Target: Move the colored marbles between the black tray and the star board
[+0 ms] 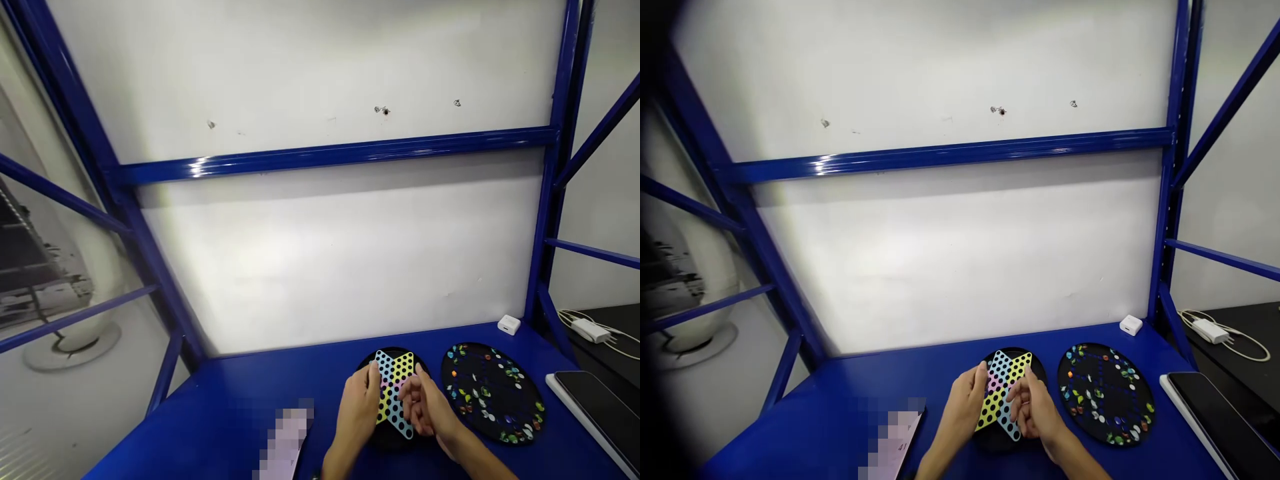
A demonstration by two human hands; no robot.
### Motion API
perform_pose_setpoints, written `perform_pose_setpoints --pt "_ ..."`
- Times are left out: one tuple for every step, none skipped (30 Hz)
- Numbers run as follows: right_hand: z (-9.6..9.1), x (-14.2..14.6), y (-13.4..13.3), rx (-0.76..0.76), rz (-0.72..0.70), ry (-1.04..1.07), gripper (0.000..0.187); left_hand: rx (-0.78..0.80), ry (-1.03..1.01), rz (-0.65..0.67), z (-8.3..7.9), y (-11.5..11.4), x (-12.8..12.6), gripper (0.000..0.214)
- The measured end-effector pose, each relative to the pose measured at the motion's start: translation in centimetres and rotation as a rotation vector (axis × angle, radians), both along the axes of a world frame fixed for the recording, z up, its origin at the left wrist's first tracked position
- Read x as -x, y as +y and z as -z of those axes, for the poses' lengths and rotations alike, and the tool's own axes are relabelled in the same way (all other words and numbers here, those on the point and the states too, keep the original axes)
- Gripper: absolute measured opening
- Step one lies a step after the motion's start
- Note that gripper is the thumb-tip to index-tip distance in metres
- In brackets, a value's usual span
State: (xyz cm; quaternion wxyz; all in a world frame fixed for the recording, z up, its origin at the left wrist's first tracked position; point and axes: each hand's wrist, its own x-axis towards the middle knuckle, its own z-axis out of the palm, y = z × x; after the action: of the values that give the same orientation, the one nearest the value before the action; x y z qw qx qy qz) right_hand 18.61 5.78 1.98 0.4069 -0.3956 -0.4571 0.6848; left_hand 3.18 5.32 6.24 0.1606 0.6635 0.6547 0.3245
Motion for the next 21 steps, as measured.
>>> perform_pose_setpoints --pt "-0.1 0.0 0.0 0.138 -0.041 0.111 0.069 -0.009 0.074 0.027 -0.2 -0.4 -1.6 0.055" --pt "-0.2 0.0 0.0 0.254 -0.055 0.214 0.066 -0.017 0.161 0.061 -0.2 -0.8 -3.0 0.048" --pt "-0.2 -0.2 0.1 0.348 -0.039 0.307 0.062 -0.019 0.243 0.135 -0.1 -1.1 -4.3 0.04" --pt "-0.2 -0.4 0.2 0.423 0.001 0.38 0.059 -0.03 0.322 0.218 0.1 -1.4 -5.4 0.033" --pt "-0.1 -0.7 0.3 0.479 0.054 0.433 0.056 -0.04 0.388 0.281 0.3 -1.6 -6.1 0.03" --pt "0.0 -1.0 0.6 0.519 0.109 0.47 0.054 -0.051 0.426 0.325 0.5 -1.8 -6.6 0.028" --pt "0.2 -1.2 0.8 0.544 0.144 0.495 0.052 -0.066 0.428 0.363 0.6 -2.0 -6.7 0.026" --pt "0.3 -1.5 1.0 0.557 0.159 0.506 0.051 -0.075 0.415 0.399 0.7 -2.1 -6.6 0.028" --pt "0.3 -1.6 1.2 0.571 0.158 0.509 0.049 -0.08 0.392 0.429 0.6 -2.3 -6.3 0.029" --pt "0.4 -1.6 1.3 0.583 0.155 0.508 0.046 -0.081 0.369 0.458 0.5 -2.4 -5.9 0.031" --pt "0.4 -1.6 1.4 0.597 0.157 0.499 0.044 -0.081 0.348 0.486 0.4 -2.5 -5.4 0.032" --pt "0.4 -1.5 1.4 0.603 0.161 0.483 0.041 -0.084 0.326 0.504 0.4 -2.6 -4.8 0.033" --pt "0.3 -1.4 1.3 0.586 0.165 0.469 0.039 -0.087 0.301 0.518 0.4 -2.7 -4.1 0.034" --pt "0.3 -1.3 1.3 0.55 0.169 0.459 0.037 -0.093 0.272 0.517 0.4 -2.7 -3.3 0.035" --pt "0.3 -1.3 1.2 0.502 0.168 0.455 0.035 -0.1 0.24 0.493 0.5 -2.7 -2.4 0.035" --pt "0.3 -1.3 1.2 0.451 0.168 0.45 0.034 -0.094 0.218 0.453 0.7 -2.5 -1.3 0.035" --pt "0.3 -1.4 1.1 0.407 0.165 0.447 0.034 -0.087 0.212 0.371 0.9 -2.3 -0.1 0.035" --pt "0.3 -1.5 1.1 0.375 0.164 0.442 0.035 -0.064 0.233 0.268 1.0 -2.1 1.2 0.036" --pt "0.2 -1.7 1.1 0.36 0.162 0.433 0.036 -0.011 0.279 0.197 1.2 -1.8 2.4 0.035" --pt "0.1 -1.9 1.1 0.353 0.158 0.423 0.038 0.036 0.335 0.121 1.4 -1.4 3.6 0.032" --pt "0.1 -2.1 1.1 0.341 0.152 0.42 0.04 0.087 0.378 0.087 1.5 -1.1 4.6 0.028"
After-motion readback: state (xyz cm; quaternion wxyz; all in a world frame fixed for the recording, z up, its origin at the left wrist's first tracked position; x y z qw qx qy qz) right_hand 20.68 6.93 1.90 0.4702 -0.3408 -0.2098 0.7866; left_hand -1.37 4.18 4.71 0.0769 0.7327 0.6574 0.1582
